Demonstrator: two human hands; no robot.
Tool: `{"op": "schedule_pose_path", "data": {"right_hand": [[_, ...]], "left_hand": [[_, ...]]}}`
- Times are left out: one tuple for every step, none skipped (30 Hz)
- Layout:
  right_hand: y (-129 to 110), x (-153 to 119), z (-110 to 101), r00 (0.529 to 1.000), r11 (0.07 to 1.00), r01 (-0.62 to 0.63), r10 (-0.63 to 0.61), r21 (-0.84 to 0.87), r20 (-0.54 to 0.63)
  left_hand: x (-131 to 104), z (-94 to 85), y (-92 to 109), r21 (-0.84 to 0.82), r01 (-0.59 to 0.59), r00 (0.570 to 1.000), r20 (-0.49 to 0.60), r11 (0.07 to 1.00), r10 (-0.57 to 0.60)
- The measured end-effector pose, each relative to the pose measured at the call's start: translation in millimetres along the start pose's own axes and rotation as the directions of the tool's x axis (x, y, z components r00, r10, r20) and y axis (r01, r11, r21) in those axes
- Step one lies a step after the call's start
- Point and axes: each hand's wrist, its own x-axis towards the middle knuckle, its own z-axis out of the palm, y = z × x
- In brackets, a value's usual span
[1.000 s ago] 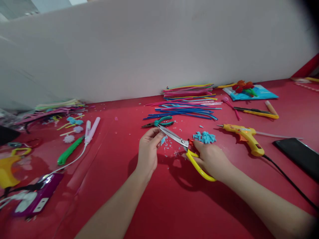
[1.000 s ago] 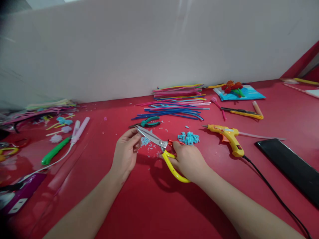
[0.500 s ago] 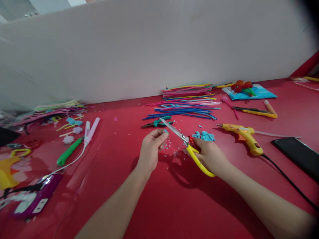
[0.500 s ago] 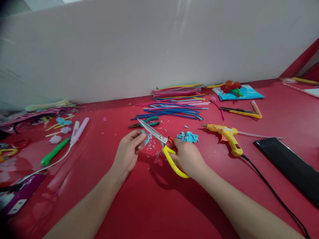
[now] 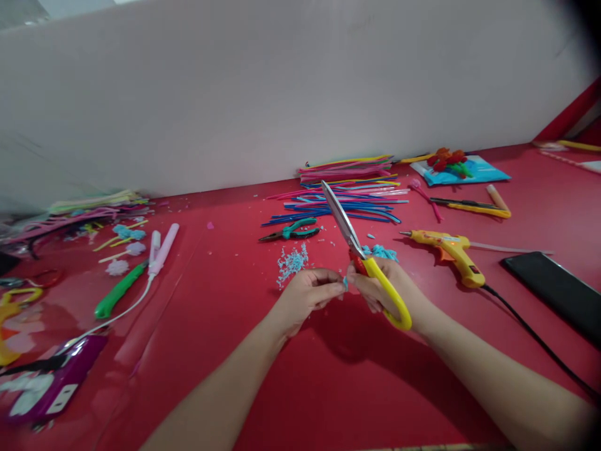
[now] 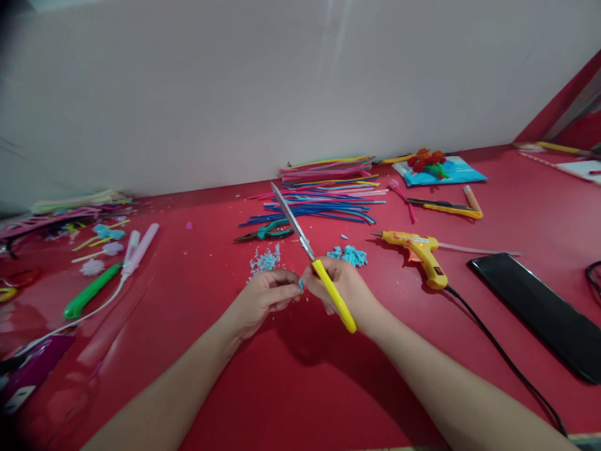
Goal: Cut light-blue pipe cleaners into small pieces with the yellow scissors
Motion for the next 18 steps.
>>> {"op": "schedule_pose_path", "data": {"right_hand": [[1.0, 0.3, 0.2, 1.0, 1.0, 0.004, -0.004, -0.007, -0.003], [2.5, 0.9, 0.4, 1.0, 1.0, 0.011, -0.011, -0.018, -0.015], [4.5, 1.7, 0.7, 0.999, 0.999, 0.019, -0.02, -0.036, -0.032], [6.7, 2.6, 1.1, 0.998, 0.998, 0.027, -0.03, -0.061, -0.049], [9.0, 3.7, 1.6, 0.997, 0.995, 0.036, -0.042, -0.088, -0.067], [11.0, 4.7, 2.2, 0.995, 0.992, 0.043, -0.052, -0.115, -0.081], [12.7, 5.6, 2.8, 0.994, 0.989, 0.047, -0.06, -0.142, -0.092], [13.9, 6.3, 3.3, 0.993, 0.984, 0.052, -0.07, -0.173, -0.098], [14.6, 6.9, 3.5, 0.991, 0.976, 0.06, -0.082, -0.207, -0.101], [15.0, 7.3, 3.4, 0.99, 0.967, 0.069, -0.096, -0.245, -0.103], [15.3, 7.5, 2.8, 0.988, 0.955, 0.08, -0.112, -0.284, -0.101], [15.4, 7.6, 1.7, 0.986, 0.941, 0.094, -0.132, -0.325, -0.098], [15.7, 7.7, 0.2, 0.984, 0.924, 0.109, -0.154, -0.368, -0.094], [16.1, 7.7, -1.7, 0.981, 0.901, 0.121, -0.174, -0.417, -0.091], [16.5, 7.7, -3.7, 0.978, 0.87, 0.127, -0.19, -0.476, -0.085], [17.0, 7.5, -5.7, 0.977, 0.831, 0.126, -0.199, -0.542, -0.079], [17.4, 7.3, -7.2, 0.976, 0.783, 0.117, -0.203, -0.611, -0.073], [17.5, 6.8, -8.3, 0.978, 0.729, 0.103, -0.197, -0.676, -0.063]], "left_hand": [[0.0, 0.2, 0.7, 0.037, -0.018, 0.999, -0.028, 0.999, 0.019], [0.0, 0.7, 1.3, 0.083, -0.05, 0.996, -0.074, 0.995, 0.056], [-0.1, 1.3, 1.7, 0.141, -0.091, 0.986, -0.126, 0.986, 0.109], [-0.4, 2.2, 1.9, 0.207, -0.13, 0.971, -0.169, 0.97, 0.166], [-0.7, 3.3, 1.7, 0.273, -0.159, 0.955, -0.2, 0.949, 0.217], [-1.1, 4.5, 1.3, 0.331, -0.176, 0.942, -0.218, 0.927, 0.256], [-1.5, 5.8, 0.5, 0.375, -0.182, 0.933, -0.226, 0.909, 0.28], [-1.9, 7.0, -0.4, 0.403, -0.18, 0.929, -0.229, 0.897, 0.29], [-2.2, 8.0, -1.5, 0.418, -0.178, 0.929, -0.229, 0.891, 0.292], [-2.3, 8.7, -2.5, 0.423, -0.178, 0.928, -0.229, 0.888, 0.294], [-2.2, 8.8, -3.3, 0.42, -0.18, 0.928, -0.228, 0.89, 0.295], [-1.9, 8.2, -3.9, 0.403, -0.183, 0.927, -0.233, 0.897, 0.293], [-1.3, 7.0, -4.1, 0.371, -0.185, 0.925, -0.247, 0.91, 0.288], [-0.5, 5.2, -4.0, 0.324, -0.186, 0.919, -0.277, 0.928, 0.281], [0.5, 2.7, -3.6, 0.267, -0.186, 0.91, -0.316, 0.946, 0.268], [1.6, -0.2, -2.9, 0.204, -0.185, 0.897, -0.364, 0.961, 0.25], [2.7, -3.5, -2.0, 0.144, -0.184, 0.882, -0.413, 0.972, 0.228], [3.8, -6.9, -1.1, 0.091, -0.186, 0.869, -0.45, 0.978, 0.207]]}}
